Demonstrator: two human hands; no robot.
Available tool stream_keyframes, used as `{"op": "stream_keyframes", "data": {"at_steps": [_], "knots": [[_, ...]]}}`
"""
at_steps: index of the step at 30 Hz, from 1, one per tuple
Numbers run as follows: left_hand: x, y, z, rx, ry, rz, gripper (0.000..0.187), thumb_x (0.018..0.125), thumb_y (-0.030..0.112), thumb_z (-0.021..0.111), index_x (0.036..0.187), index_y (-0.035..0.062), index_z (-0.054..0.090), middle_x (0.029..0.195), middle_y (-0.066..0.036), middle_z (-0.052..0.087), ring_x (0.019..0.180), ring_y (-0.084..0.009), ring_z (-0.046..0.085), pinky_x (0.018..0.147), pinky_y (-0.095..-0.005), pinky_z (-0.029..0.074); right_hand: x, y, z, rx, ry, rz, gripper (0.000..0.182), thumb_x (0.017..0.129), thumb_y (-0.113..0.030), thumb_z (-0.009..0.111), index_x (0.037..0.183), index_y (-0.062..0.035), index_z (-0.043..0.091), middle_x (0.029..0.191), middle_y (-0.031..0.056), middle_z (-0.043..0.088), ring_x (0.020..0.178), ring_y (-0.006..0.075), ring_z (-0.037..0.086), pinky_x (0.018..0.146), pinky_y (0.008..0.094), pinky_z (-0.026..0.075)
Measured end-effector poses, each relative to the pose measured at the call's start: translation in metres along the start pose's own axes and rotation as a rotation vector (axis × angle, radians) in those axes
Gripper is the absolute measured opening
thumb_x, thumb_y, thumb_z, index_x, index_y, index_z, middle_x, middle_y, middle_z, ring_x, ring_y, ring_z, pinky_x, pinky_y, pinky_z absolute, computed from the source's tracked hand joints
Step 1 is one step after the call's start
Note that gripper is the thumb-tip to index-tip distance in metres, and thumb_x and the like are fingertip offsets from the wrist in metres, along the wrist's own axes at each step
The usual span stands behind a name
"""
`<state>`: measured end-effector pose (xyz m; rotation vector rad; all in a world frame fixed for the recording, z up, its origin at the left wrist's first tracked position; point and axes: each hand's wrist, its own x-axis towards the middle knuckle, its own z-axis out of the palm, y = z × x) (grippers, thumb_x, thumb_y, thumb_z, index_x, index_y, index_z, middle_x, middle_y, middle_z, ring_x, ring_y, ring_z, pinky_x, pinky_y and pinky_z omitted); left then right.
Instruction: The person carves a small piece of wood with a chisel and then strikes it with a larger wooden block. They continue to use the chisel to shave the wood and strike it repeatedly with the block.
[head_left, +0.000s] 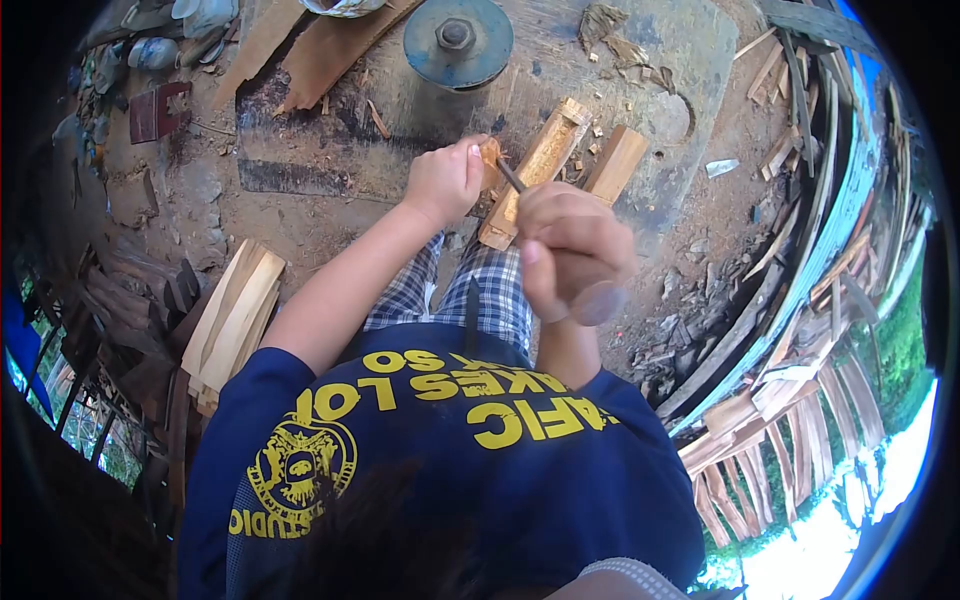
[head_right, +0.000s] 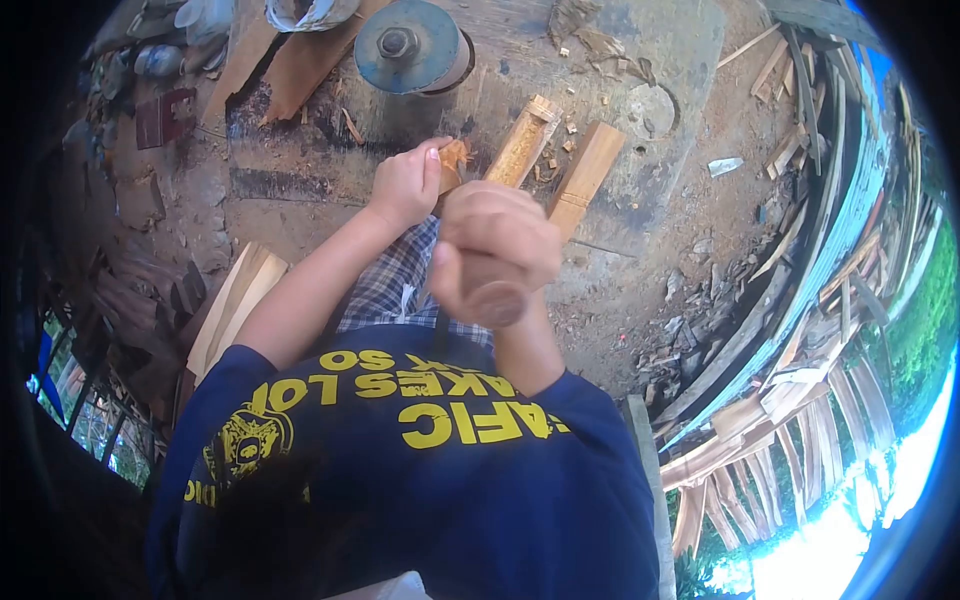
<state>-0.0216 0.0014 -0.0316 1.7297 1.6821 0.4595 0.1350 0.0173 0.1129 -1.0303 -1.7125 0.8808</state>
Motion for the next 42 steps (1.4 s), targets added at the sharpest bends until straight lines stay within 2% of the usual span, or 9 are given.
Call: {"op": "stream_keyframes", "data": {"at_steps": [5, 12, 14, 18, 25, 26, 35, 37, 42], "knots": [[-0.002, -0.001, 0.002, -0.003, 0.013, -0.027, 0.034, 0.096, 0.023, 0.04, 0.112, 0.0061, 0.065, 0.079, -0.022, 0.068, 0.071, -0.0395, 0.067, 0.068, -0.0495, 0.054, -0.003, 0.017, 0.024, 0.293, 0.095, -0.245, 0.019, 0.061, 0.006, 0.061, 0.077, -0.0012, 0.054, 0.063, 0.0081, 0.057, 0.054, 0.0237, 0.059, 0.055, 0.0348, 0.052], [0.003, -0.004, -0.003, 0.004, -0.053, 0.015, 0.033, 0.097, 0.023, 0.04, 0.112, 0.0069, 0.064, 0.079, -0.022, 0.068, 0.071, -0.0399, 0.066, 0.067, -0.0498, 0.054, 0.004, 0.029, 0.005, 0.52, -0.335, -0.397, 0.016, 0.056, 0.003, 0.062, 0.066, -0.0034, 0.051, 0.063, 0.0073, 0.053, 0.051, 0.0254, 0.055, 0.047, 0.0366, 0.046], [0.007, -0.003, -0.008, 0.058, -0.192, -0.005, 0.038, 0.099, 0.025, 0.035, 0.117, 0.0054, 0.062, 0.093, -0.021, 0.068, 0.08, -0.0412, 0.066, 0.073, -0.0507, 0.053, 0.004, 0.029, 0.004, 0.482, -0.644, -0.483, 0.028, 0.055, -0.024, 0.074, 0.066, -0.0083, 0.053, 0.061, 0.0036, 0.05, 0.055, 0.0267, 0.056, 0.049, 0.0358, 0.044], [0.004, -0.003, -0.006, 0.065, -0.165, 0.038, 0.039, 0.099, 0.025, 0.034, 0.117, 0.005, 0.062, 0.095, -0.022, 0.068, 0.081, -0.0411, 0.066, 0.074, -0.0502, 0.053, 0.003, 0.024, -0.006, 0.515, -0.457, -0.432, 0.023, 0.056, -0.014, 0.073, 0.069, -0.0085, 0.055, 0.062, 0.0049, 0.052, 0.056, 0.0276, 0.056, 0.053, 0.036, 0.047], [0.004, -0.002, -0.005, 0.053, -0.166, 0.009, 0.039, 0.099, 0.024, 0.034, 0.116, 0.0053, 0.064, 0.096, -0.021, 0.068, 0.083, -0.0407, 0.066, 0.076, -0.0492, 0.053, -0.003, -0.035, -0.03, 0.71, 0.496, -0.03, 0.014, 0.069, 0.005, 0.062, 0.08, 0.0002, 0.054, 0.071, 0.0142, 0.062, 0.063, 0.0279, 0.063, 0.064, 0.0391, 0.055], [0.003, -0.002, -0.005, 0.044, -0.162, 0.007, 0.039, 0.099, 0.024, 0.034, 0.116, 0.0055, 0.064, 0.097, -0.021, 0.068, 0.083, -0.0407, 0.066, 0.076, -0.0493, 0.053, -0.009, -0.015, -0.028, 0.197, 0.275, -0.009, 0.015, 0.067, 0.007, 0.062, 0.078, -0.0005, 0.054, 0.07, 0.0138, 0.061, 0.06, 0.0277, 0.063, 0.062, 0.0391, 0.054], [0.002, -0.003, -0.001, 0.025, -0.061, 0.062, 0.035, 0.097, 0.023, 0.038, 0.112, 0.0061, 0.065, 0.08, -0.022, 0.068, 0.071, -0.0393, 0.066, 0.068, -0.0487, 0.054, -0.001, -0.026, -0.026, 0.195, 0.242, -0.16, 0.027, 0.074, 0.008, 0.059, 0.095, -0.0004, 0.044, 0.073, 0.0139, 0.057, 0.063, 0.0242, 0.057, 0.061, 0.039, 0.05], [0.0, -0.004, 0.0, 0.014, -0.065, 0.06, 0.035, 0.097, 0.023, 0.038, 0.111, 0.0062, 0.065, 0.081, -0.022, 0.068, 0.072, -0.0394, 0.066, 0.068, -0.0488, 0.054, 0.001, -0.035, -0.024, 0.574, 0.632, -0.133, 0.013, 0.068, 0.007, 0.06, 0.079, 0.0003, 0.056, 0.068, 0.0128, 0.059, 0.057, 0.0264, 0.061, 0.058, 0.0369, 0.053], [0.009, -0.002, -0.006, 0.018, -0.1, -0.009, 0.035, 0.097, 0.023, 0.038, 0.112, 0.0063, 0.065, 0.081, -0.022, 0.068, 0.073, -0.0397, 0.066, 0.069, -0.0494, 0.054, -0.018, 0.027, 0.018, 0.434, 0.386, -0.03, 0.017, 0.071, 0.007, 0.059, 0.085, -0.0004, 0.052, 0.068, 0.0118, 0.058, 0.06, 0.0244, 0.059, 0.062, 0.0386, 0.052]]}}
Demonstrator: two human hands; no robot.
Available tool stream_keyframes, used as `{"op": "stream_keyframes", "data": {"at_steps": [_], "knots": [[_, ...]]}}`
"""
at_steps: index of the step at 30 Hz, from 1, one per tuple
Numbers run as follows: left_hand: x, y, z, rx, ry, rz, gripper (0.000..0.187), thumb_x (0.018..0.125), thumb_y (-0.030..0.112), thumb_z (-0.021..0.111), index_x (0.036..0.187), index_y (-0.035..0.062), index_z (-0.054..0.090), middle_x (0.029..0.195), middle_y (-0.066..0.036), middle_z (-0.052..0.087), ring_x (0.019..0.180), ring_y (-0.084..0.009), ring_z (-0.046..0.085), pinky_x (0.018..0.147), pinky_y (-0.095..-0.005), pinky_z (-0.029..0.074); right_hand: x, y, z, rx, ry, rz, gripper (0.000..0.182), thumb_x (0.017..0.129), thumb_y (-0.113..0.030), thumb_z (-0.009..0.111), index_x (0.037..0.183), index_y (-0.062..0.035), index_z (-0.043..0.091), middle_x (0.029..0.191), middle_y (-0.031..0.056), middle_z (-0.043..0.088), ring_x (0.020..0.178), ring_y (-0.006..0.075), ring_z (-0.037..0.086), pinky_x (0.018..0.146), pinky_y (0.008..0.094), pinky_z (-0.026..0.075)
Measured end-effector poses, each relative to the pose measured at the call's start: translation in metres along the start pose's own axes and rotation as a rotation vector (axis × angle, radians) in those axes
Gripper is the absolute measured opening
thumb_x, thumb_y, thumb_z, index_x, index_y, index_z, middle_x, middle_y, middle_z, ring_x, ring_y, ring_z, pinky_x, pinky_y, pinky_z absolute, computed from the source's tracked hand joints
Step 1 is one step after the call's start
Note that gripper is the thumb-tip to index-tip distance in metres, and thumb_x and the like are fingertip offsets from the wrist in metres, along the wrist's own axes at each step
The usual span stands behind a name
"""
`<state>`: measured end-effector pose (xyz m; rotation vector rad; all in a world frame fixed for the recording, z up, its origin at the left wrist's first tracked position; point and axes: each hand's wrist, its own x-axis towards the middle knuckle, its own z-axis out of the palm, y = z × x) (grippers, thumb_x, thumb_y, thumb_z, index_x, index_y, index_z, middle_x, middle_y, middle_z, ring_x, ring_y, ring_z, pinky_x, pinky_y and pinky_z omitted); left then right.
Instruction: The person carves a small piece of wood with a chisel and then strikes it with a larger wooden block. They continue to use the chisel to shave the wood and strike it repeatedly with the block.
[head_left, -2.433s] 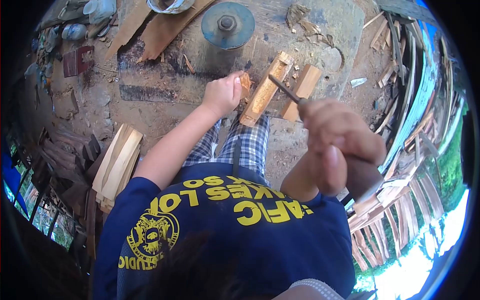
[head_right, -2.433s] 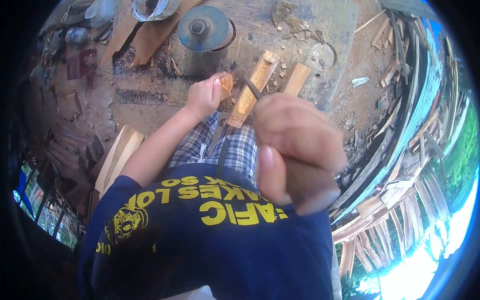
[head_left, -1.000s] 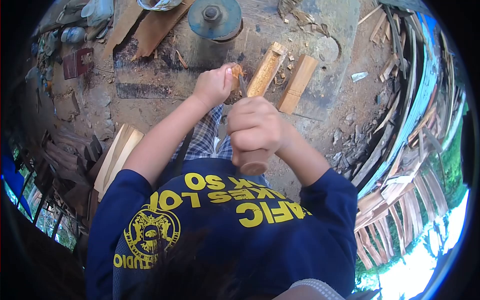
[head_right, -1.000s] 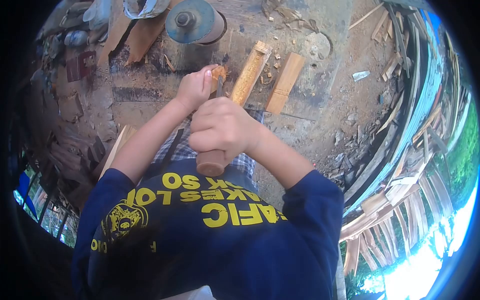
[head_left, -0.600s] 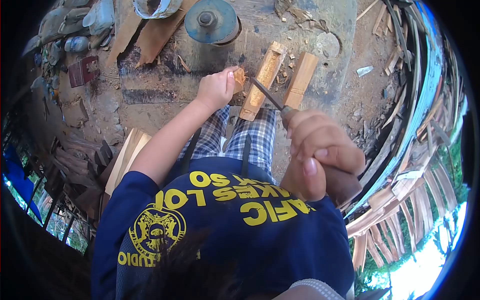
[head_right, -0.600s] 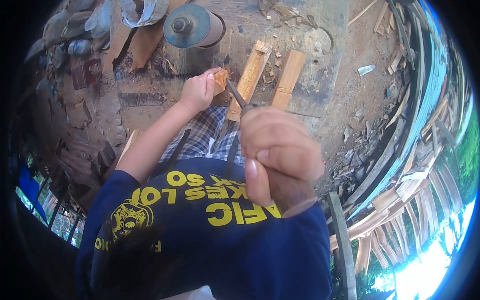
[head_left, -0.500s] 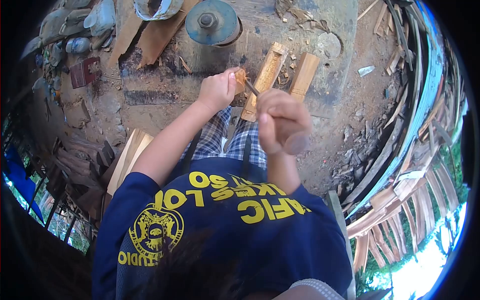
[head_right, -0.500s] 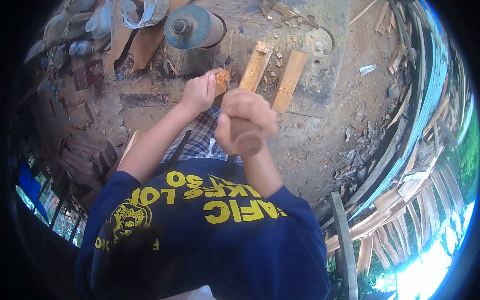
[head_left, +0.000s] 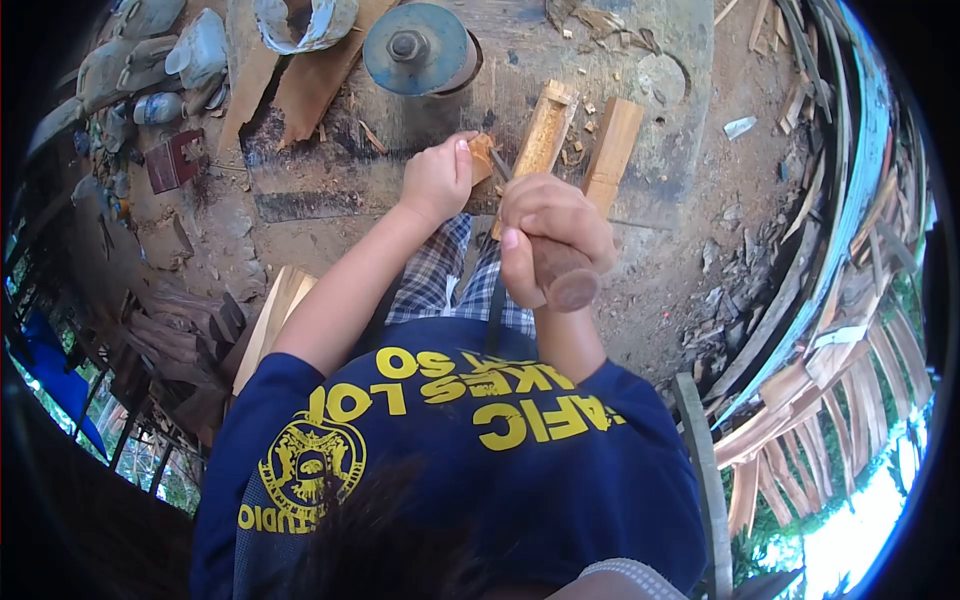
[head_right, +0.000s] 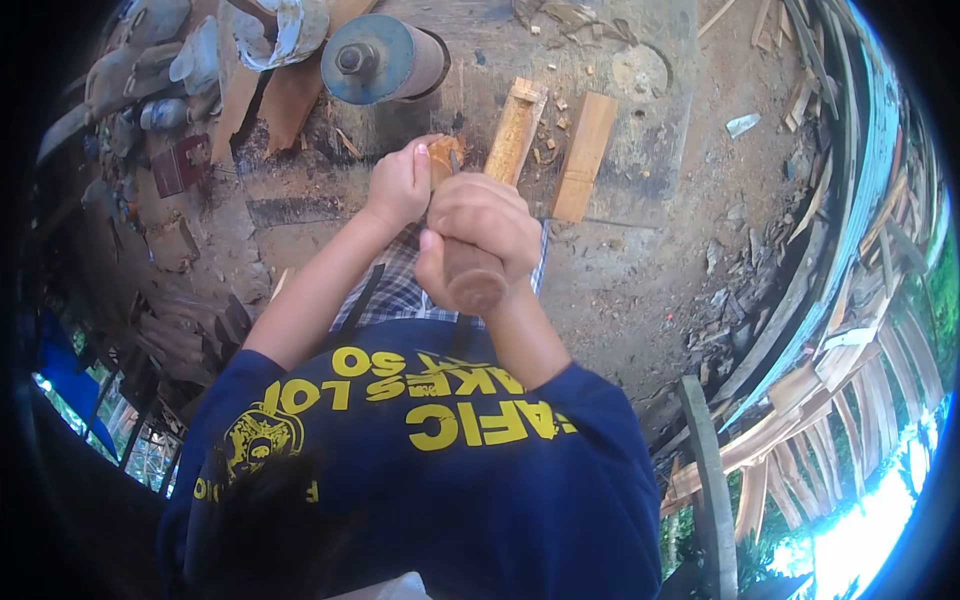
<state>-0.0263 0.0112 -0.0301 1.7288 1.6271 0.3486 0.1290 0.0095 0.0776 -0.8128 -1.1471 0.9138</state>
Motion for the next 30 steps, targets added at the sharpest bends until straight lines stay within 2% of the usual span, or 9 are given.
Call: {"op": "stream_keyframes", "data": {"at_steps": [3, 6, 8, 15, 19, 22, 27, 29, 30], "knots": [[0.0, 0.004, 0.001, -0.005, -0.02, -0.015, 0.035, 0.096, 0.023, 0.038, 0.113, 0.0064, 0.065, 0.081, -0.022, 0.068, 0.073, -0.0399, 0.066, 0.07, -0.05, 0.053, 0.016, -0.015, -0.004, -0.076, -0.121, -0.06, 0.019, 0.073, 0.007, 0.059, 0.088, 0.0011, 0.049, 0.066, 0.0109, 0.057, 0.058, 0.0231, 0.058, 0.06, 0.0393, 0.051], [-0.007, -0.002, 0.008, 0.003, 0.047, 0.041, 0.035, 0.096, 0.022, 0.038, 0.113, 0.0064, 0.065, 0.081, -0.022, 0.068, 0.073, -0.0403, 0.066, 0.07, -0.0503, 0.053, 0.037, -0.054, -0.009, -0.212, -0.159, -0.207, 0.016, 0.06, 0.005, 0.063, 0.068, -0.0034, 0.052, 0.066, 0.0088, 0.059, 0.058, 0.026, 0.061, 0.06, 0.034, 0.053], [-0.009, 0.001, 0.007, -0.004, 0.037, 0.035, 0.035, 0.096, 0.022, 0.037, 0.113, 0.0064, 0.064, 0.081, -0.023, 0.068, 0.073, -0.0405, 0.066, 0.069, -0.0504, 0.053, 0.041, -0.068, -0.016, 0.036, -0.223, -0.203, 0.017, 0.057, 0.002, 0.066, 0.065, -0.0044, 0.053, 0.066, 0.0077, 0.059, 0.058, 0.0251, 0.061, 0.061, 0.0329, 0.053], [-0.004, 0.002, 0.006, -0.031, 0.043, -0.036, 0.036, 0.097, 0.022, 0.036, 0.114, 0.0079, 0.064, 0.079, -0.023, 0.067, 0.074, -0.0415, 0.066, 0.069, -0.0517, 0.052, 0.003, -0.002, 0.005, -0.049, -0.229, -0.153, 0.016, 0.061, 0.003, 0.064, 0.073, -0.0023, 0.056, 0.066, 0.01, 0.057, 0.055, 0.0263, 0.059, 0.055, 0.0388, 0.052], [-0.007, 0.001, 0.007, -0.012, 0.029, -0.032, 0.036, 0.097, 0.023, 0.036, 0.115, 0.0084, 0.064, 0.079, -0.023, 0.067, 0.074, -0.0414, 0.066, 0.068, -0.0515, 0.052, 0.003, -0.001, 0.004, 0.021, -0.468, -0.237, 0.022, 0.06, -0.016, 0.071, 0.072, -0.0059, 0.055, 0.066, 0.0065, 0.055, 0.055, 0.0256, 0.058, 0.051, 0.0353, 0.047], [-0.007, 0.0, 0.005, 0.03, -0.034, -0.026, 0.036, 0.097, 0.023, 0.037, 0.115, 0.0088, 0.064, 0.081, -0.022, 0.068, 0.074, -0.0406, 0.066, 0.068, -0.0502, 0.053, 0.001, -0.004, 0.005, 0.075, -0.992, -0.237, 0.03, 0.061, -0.03, 0.072, 0.069, -0.0107, 0.051, 0.061, 0.0024, 0.045, 0.055, 0.0252, 0.054, 0.049, 0.0385, 0.042], [-0.007, 0.001, 0.006, 0.075, -0.024, 0.109, 0.036, 0.098, 0.022, 0.036, 0.116, 0.009, 0.064, 0.085, -0.019, 0.069, 0.073, -0.0381, 0.067, 0.068, -0.0481, 0.054, 0.027, -0.025, -0.017, 0.116, -0.819, -0.192, 0.024, 0.063, -0.021, 0.072, 0.071, -0.0091, 0.053, 0.064, 0.0037, 0.049, 0.054, 0.0248, 0.053, 0.051, 0.0368, 0.046], [-0.007, 0.002, 0.006, 0.064, -0.012, 0.112, 0.036, 0.098, 0.022, 0.036, 0.116, 0.0089, 0.065, 0.085, -0.019, 0.069, 0.073, -0.0378, 0.067, 0.068, -0.0478, 0.054, 0.037, -0.05, -0.023, -0.181, -0.395, -0.307, 0.015, 0.064, -0.007, 0.068, 0.074, -0.007, 0.057, 0.068, 0.0058, 0.055, 0.058, 0.0225, 0.058, 0.056, 0.0347, 0.05], [-0.008, 0.002, 0.006, 0.054, -0.004, 0.114, 0.036, 0.097, 0.022, 0.036, 0.116, 0.0088, 0.065, 0.086, -0.019, 0.07, 0.073, -0.0376, 0.067, 0.068, -0.0476, 0.054, 0.034, -0.059, -0.025, -0.176, -0.394, -0.305, 0.015, 0.064, -0.007, 0.068, 0.074, -0.007, 0.057, 0.068, 0.0058, 0.055, 0.058, 0.0225, 0.058, 0.056, 0.0347, 0.05]]}}
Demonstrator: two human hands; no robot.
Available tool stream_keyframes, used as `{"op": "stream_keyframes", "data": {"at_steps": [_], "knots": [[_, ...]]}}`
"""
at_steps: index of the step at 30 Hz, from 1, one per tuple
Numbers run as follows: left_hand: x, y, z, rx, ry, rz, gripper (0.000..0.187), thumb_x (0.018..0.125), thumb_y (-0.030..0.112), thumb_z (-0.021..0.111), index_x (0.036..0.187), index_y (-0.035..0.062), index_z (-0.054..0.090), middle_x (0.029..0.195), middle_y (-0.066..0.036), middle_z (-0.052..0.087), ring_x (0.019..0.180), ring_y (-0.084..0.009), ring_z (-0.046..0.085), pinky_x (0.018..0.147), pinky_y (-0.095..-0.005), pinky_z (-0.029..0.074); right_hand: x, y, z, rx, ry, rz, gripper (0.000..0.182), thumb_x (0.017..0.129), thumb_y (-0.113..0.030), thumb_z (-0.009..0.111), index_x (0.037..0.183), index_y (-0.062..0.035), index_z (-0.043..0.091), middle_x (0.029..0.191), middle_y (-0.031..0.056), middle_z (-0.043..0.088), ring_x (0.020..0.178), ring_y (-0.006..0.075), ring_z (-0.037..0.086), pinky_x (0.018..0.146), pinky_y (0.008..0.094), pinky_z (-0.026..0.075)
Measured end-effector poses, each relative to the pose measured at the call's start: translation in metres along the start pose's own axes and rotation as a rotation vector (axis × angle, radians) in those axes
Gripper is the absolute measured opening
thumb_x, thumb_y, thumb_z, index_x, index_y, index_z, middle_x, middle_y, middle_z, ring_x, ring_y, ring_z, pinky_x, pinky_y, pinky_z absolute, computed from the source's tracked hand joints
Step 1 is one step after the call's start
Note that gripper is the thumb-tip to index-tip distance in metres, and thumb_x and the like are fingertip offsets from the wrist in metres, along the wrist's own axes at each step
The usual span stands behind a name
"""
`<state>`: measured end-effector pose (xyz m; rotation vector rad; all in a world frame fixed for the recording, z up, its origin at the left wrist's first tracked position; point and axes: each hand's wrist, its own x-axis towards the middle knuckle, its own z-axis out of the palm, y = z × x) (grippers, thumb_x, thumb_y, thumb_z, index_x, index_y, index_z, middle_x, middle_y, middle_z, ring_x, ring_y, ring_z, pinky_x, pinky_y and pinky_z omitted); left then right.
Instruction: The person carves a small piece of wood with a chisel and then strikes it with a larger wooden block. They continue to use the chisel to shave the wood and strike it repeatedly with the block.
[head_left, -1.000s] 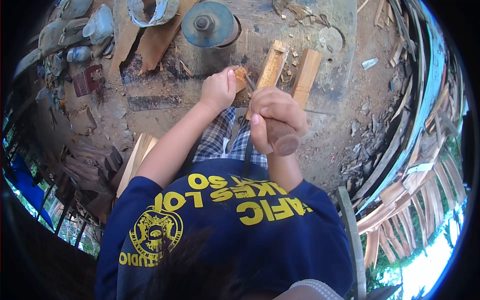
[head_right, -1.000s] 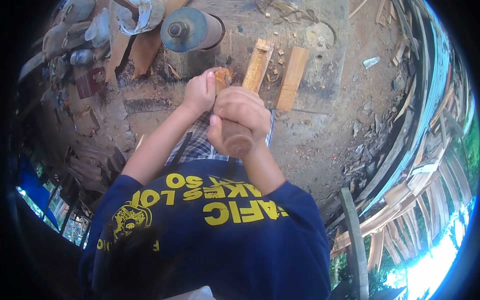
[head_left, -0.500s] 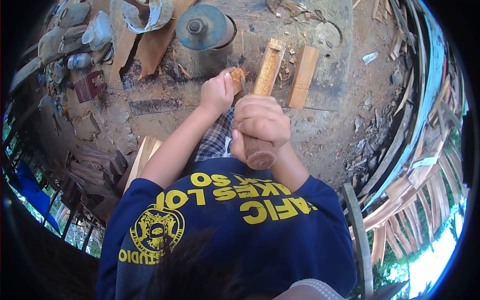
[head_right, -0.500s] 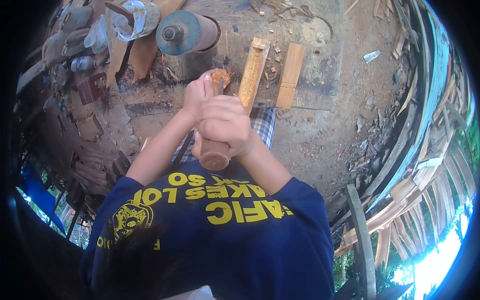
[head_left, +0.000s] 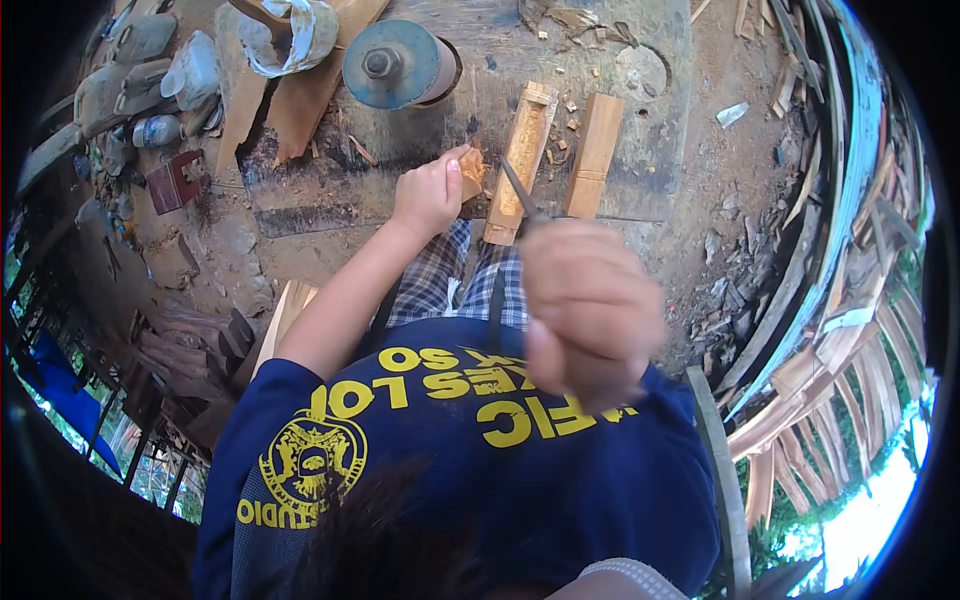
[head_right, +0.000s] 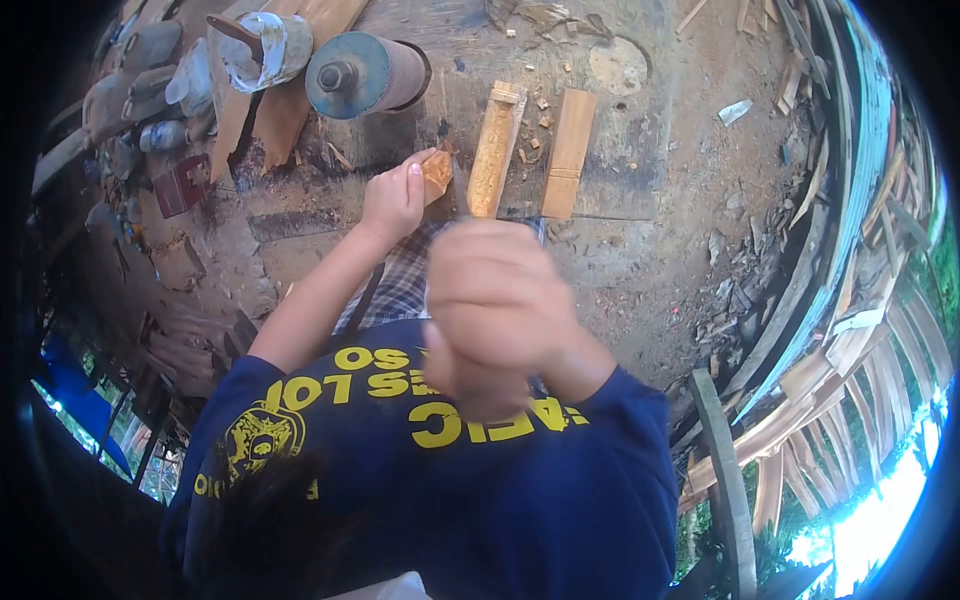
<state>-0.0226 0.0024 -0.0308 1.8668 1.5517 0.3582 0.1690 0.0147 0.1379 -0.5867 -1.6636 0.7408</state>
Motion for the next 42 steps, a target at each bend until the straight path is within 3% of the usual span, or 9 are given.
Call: {"op": "stream_keyframes", "data": {"at_steps": [2, 5, 12, 19, 23, 35, 37, 38, 42], "knots": [[-0.002, 0.0, 0.001, -0.001, -0.002, -0.018, 0.036, 0.097, 0.022, 0.037, 0.115, 0.0088, 0.065, 0.086, -0.019, 0.07, 0.073, -0.0374, 0.067, 0.068, -0.0473, 0.054, -0.004, -0.012, -0.003, 0.187, 0.377, 0.148, 0.011, 0.067, 0.002, 0.063, 0.075, -0.0048, 0.059, 0.074, 0.0087, 0.061, 0.065, 0.0221, 0.063, 0.063, 0.0343, 0.053], [-0.001, 0.006, -0.002, 0.005, -0.005, -0.047, 0.037, 0.097, 0.023, 0.037, 0.115, 0.0084, 0.065, 0.087, -0.019, 0.07, 0.074, -0.0375, 0.067, 0.068, -0.0468, 0.054, -0.075, 0.057, 0.041, -0.094, 0.217, 0.478, 0.012, 0.07, 0.003, 0.062, 0.081, -0.0013, 0.057, 0.077, 0.0118, 0.064, 0.066, 0.0249, 0.063, 0.063, 0.0383, 0.053], [-0.007, 0.003, 0.009, -0.069, 0.133, -0.106, 0.039, 0.098, 0.022, 0.035, 0.116, 0.0056, 0.065, 0.09, -0.022, 0.069, 0.079, -0.0403, 0.067, 0.071, -0.0473, 0.053, -0.02, -0.006, 0.004, 0.084, 0.485, 0.197, 0.018, 0.068, 0.006, 0.062, 0.083, -0.0006, 0.057, 0.071, 0.0126, 0.062, 0.061, 0.0284, 0.062, 0.061, 0.0398, 0.053], [-0.002, 0.007, 0.01, -0.202, 0.231, -0.344, 0.043, 0.099, 0.023, 0.031, 0.118, 0.0022, 0.064, 0.093, -0.026, 0.068, 0.089, -0.0426, 0.066, 0.078, -0.0478, 0.053, -0.031, 0.04, 0.024, 0.393, 0.526, 0.354, 0.019, 0.067, 0.009, 0.06, 0.084, -0.0005, 0.056, 0.071, 0.0115, 0.06, 0.06, 0.0267, 0.061, 0.059, 0.0401, 0.053], [-0.003, 0.012, 0.019, -0.15, 0.283, -0.278, 0.044, 0.099, 0.024, 0.03, 0.119, 0.0012, 0.063, 0.098, -0.026, 0.068, 0.091, -0.0439, 0.066, 0.08, -0.0479, 0.052, -0.006, -0.003, -0.002, 0.033, 0.28, 0.378, 0.021, 0.082, -0.002, 0.061, 0.097, -0.0053, 0.046, 0.072, 0.0088, 0.056, 0.061, 0.0197, 0.055, 0.065, 0.0416, 0.05], [-0.009, 0.013, 0.028, -0.211, 0.329, -0.321, 0.048, 0.1, 0.024, 0.027, 0.123, -0.0013, 0.06, 0.104, -0.026, 0.067, 0.096, -0.0425, 0.066, 0.082, -0.046, 0.052, -0.023, 0.013, -0.005, 0.059, 0.384, 0.353, 0.022, 0.077, 0.004, 0.061, 0.095, -0.0023, 0.05, 0.076, 0.0119, 0.06, 0.066, 0.0236, 0.061, 0.064, 0.0393, 0.052], [-0.007, 0.013, 0.028, -0.245, 0.327, -0.336, 0.049, 0.101, 0.025, 0.026, 0.122, -0.0018, 0.061, 0.106, -0.026, 0.067, 0.098, -0.0416, 0.066, 0.083, -0.0451, 0.052, -0.021, 0.012, -0.007, -0.206, 0.098, 0.489, 0.022, 0.075, 0.003, 0.062, 0.094, -0.0019, 0.051, 0.075, 0.0117, 0.06, 0.062, 0.0254, 0.06, 0.064, 0.0404, 0.053], [-0.008, 0.011, 0.028, -0.241, 0.327, -0.333, 0.049, 0.101, 0.025, 0.026, 0.122, -0.0018, 0.061, 0.106, -0.026, 0.067, 0.098, -0.0416, 0.066, 0.083, -0.0451, 0.052, -0.044, 0.05, 0.028, 0.106, 0.419, 0.337, 0.016, 0.072, 0.003, 0.061, 0.085, -0.0014, 0.052, 0.072, 0.0113, 0.06, 0.062, 0.0279, 0.061, 0.064, 0.0414, 0.054], [-0.01, 0.018, 0.023, -0.322, 0.301, -0.457, 0.05, 0.101, 0.027, 0.026, 0.123, -0.0029, 0.06, 0.107, -0.026, 0.067, 0.1, -0.0395, 0.066, 0.085, -0.0435, 0.051, -0.034, 0.045, 0.029, 0.149, 0.407, 0.328, 0.017, 0.07, 0.003, 0.061, 0.084, -0.0017, 0.052, 0.068, 0.0094, 0.058, 0.059, 0.0279, 0.06, 0.061, 0.0414, 0.054]]}}
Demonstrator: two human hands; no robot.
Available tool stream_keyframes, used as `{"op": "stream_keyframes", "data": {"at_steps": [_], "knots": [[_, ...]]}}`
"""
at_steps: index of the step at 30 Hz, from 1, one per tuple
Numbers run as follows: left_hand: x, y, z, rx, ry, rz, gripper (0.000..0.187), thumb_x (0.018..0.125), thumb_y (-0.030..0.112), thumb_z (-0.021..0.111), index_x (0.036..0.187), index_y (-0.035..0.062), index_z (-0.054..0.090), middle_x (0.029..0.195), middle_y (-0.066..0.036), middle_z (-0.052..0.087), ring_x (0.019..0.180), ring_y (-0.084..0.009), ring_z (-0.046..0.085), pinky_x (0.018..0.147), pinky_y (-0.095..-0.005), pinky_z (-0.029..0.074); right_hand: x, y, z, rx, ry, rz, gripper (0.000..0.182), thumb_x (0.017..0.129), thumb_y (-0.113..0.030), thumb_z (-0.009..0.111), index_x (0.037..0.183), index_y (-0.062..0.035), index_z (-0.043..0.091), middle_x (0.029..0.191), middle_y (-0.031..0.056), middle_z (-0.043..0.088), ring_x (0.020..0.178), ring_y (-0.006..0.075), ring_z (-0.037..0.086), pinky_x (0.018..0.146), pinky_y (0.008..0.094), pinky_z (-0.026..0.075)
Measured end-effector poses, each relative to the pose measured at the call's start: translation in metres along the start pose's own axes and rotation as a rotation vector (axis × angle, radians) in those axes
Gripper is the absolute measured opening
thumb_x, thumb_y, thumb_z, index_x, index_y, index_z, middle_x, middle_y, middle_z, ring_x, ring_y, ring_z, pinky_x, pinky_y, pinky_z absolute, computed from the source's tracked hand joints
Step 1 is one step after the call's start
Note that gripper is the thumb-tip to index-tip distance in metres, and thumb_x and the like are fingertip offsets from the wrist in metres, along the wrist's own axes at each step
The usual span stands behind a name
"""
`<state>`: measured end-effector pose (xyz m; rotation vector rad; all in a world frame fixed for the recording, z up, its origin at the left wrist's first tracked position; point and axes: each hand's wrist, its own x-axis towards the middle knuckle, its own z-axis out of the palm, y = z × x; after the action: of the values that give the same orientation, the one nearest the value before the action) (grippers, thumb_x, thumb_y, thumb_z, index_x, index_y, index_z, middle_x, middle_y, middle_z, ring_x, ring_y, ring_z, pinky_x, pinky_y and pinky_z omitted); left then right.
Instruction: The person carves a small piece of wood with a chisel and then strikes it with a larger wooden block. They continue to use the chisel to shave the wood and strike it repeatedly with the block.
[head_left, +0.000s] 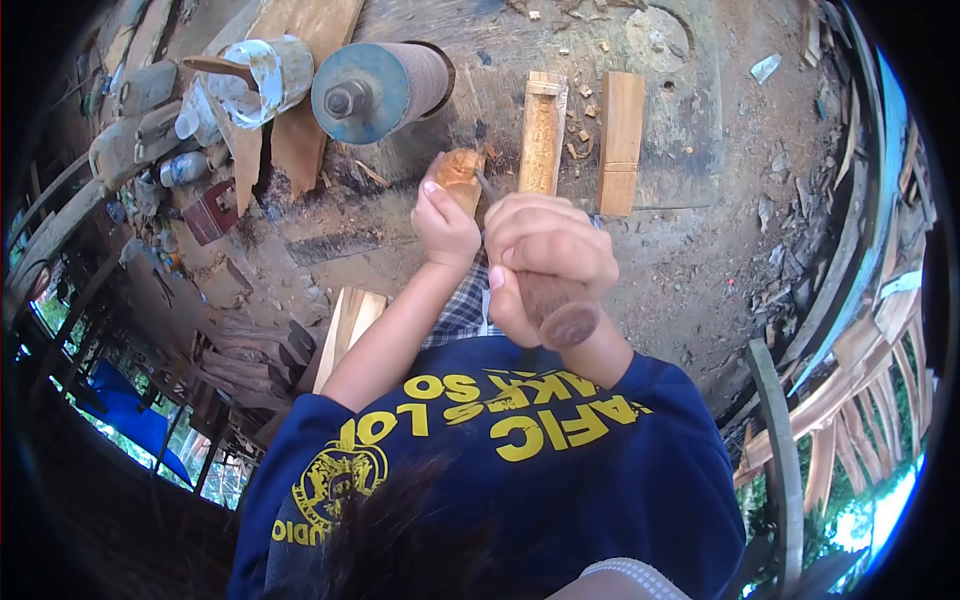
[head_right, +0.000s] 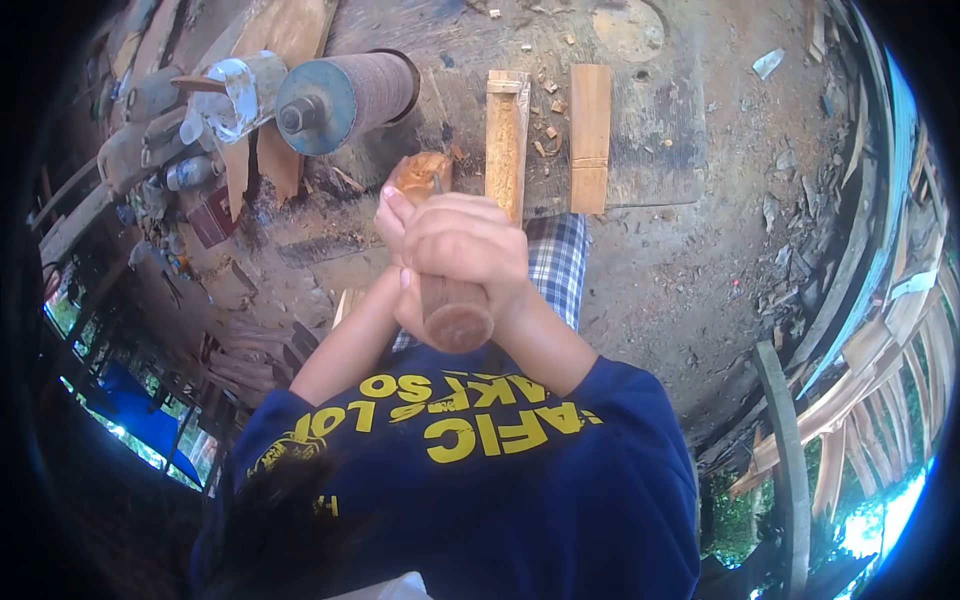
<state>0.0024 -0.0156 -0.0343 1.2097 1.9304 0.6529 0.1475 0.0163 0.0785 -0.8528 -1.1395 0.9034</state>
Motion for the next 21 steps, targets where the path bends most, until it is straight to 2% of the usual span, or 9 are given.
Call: {"op": "stream_keyframes", "data": {"at_steps": [3, 5, 6, 8, 10, 14, 17, 19, 21], "knots": [[0.003, 0.007, 0.004, 0.063, 0.049, 0.106, 0.05, 0.102, 0.027, 0.026, 0.124, -0.0035, 0.059, 0.107, -0.026, 0.067, 0.101, -0.0389, 0.066, 0.086, -0.043, 0.051, 0.016, -0.034, -0.011, -0.27, -0.125, -0.038, 0.021, 0.069, 0.002, 0.061, 0.087, -0.002, 0.051, 0.066, 0.0081, 0.058, 0.056, 0.0258, 0.059, 0.059, 0.0402, 0.054], [-0.001, 0.004, 0.003, 0.054, 0.054, 0.101, 0.05, 0.102, 0.027, 0.026, 0.124, -0.0036, 0.059, 0.107, -0.025, 0.067, 0.101, -0.0389, 0.066, 0.087, -0.0429, 0.051, 0.012, -0.049, -0.015, 0.073, 0.018, -0.118, 0.02, 0.068, 0.002, 0.062, 0.085, -0.0021, 0.052, 0.067, 0.0081, 0.058, 0.055, 0.0253, 0.058, 0.059, 0.0405, 0.055], [-0.001, 0.005, 0.004, 0.042, 0.056, 0.104, 0.05, 0.102, 0.026, 0.026, 0.124, -0.0035, 0.059, 0.107, -0.025, 0.067, 0.101, -0.0387, 0.066, 0.087, -0.0426, 0.051, 0.007, -0.05, -0.01, -0.12, 0.083, 0.046, 0.016, 0.067, 0.003, 0.062, 0.08, -0.0016, 0.052, 0.066, 0.0087, 0.058, 0.055, 0.0253, 0.058, 0.059, 0.0404, 0.054], [0.002, 0.002, 0.005, 0.034, 0.057, 0.122, 0.05, 0.102, 0.026, 0.026, 0.124, -0.0034, 0.059, 0.107, -0.026, 0.067, 0.102, -0.0384, 0.066, 0.087, -0.0424, 0.051, -0.014, 0.012, 0.001, 0.009, 0.023, -0.089, 0.017, 0.067, 0.004, 0.061, 0.08, -0.0012, 0.052, 0.066, 0.0093, 0.057, 0.055, 0.0258, 0.059, 0.059, 0.0406, 0.054], [0.005, -0.003, 0.007, -0.052, 0.115, 0.15, 0.05, 0.101, 0.025, 0.026, 0.125, -0.0042, 0.058, 0.11, -0.025, 0.067, 0.103, -0.0365, 0.066, 0.089, -0.0409, 0.051, -0.01, 0.017, 0.007, 0.073, 0.002, -0.123, 0.017, 0.064, 0.006, 0.06, 0.078, -0.001, 0.053, 0.067, 0.0099, 0.057, 0.055, 0.0259, 0.059, 0.058, 0.0403, 0.053], [0.001, 0.0, 0.007, -0.014, 0.037, 0.076, 0.051, 0.102, 0.025, 0.025, 0.126, -0.0057, 0.057, 0.113, -0.025, 0.066, 0.106, -0.0343, 0.065, 0.09, -0.0393, 0.05, -0.012, 0.005, -0.002, -0.03, -0.088, -0.198, 0.015, 0.062, 0.006, 0.058, 0.073, -0.0022, 0.051, 0.065, 0.0088, 0.057, 0.052, 0.024, 0.057, 0.055, 0.0368, 0.053], [-0.001, -0.003, 0.008, -0.036, 0.088, 0.124, 0.051, 0.102, 0.027, 0.025, 0.127, -0.0049, 0.057, 0.113, -0.024, 0.067, 0.105, -0.0333, 0.066, 0.09, -0.0391, 0.05, 0.0, -0.029, -0.009, 0.054, -0.032, -0.232, 0.013, 0.062, 0.003, 0.057, 0.069, -0.0036, 0.049, 0.065, 0.0077, 0.056, 0.053, 0.0234, 0.057, 0.057, 0.0367, 0.053], [0.0, 0.003, 0.009, -0.019, 0.091, 0.142, 0.051, 0.103, 0.028, 0.025, 0.128, -0.0024, 0.057, 0.111, -0.024, 0.068, 0.101, -0.0331, 0.067, 0.087, -0.039, 0.052, -0.01, -0.012, -0.01, 0.12, -0.046, -0.213, 0.012, 0.062, 0.001, 0.058, 0.067, -0.0042, 0.048, 0.064, 0.0074, 0.057, 0.057, 0.0248, 0.059, 0.061, 0.0386, 0.054], [-0.002, -0.001, 0.013, -0.054, 0.083, 0.134, 0.051, 0.103, 0.028, 0.024, 0.128, -0.0023, 0.057, 0.111, -0.024, 0.067, 0.101, -0.033, 0.067, 0.087, -0.039, 0.052, -0.044, 0.036, 0.004, -0.319, -0.234, 0.071, 0.012, 0.063, 0.001, 0.058, 0.067, -0.0043, 0.049, 0.064, 0.0074, 0.058, 0.061, 0.0272, 0.061, 0.066, 0.0396, 0.055]]}}
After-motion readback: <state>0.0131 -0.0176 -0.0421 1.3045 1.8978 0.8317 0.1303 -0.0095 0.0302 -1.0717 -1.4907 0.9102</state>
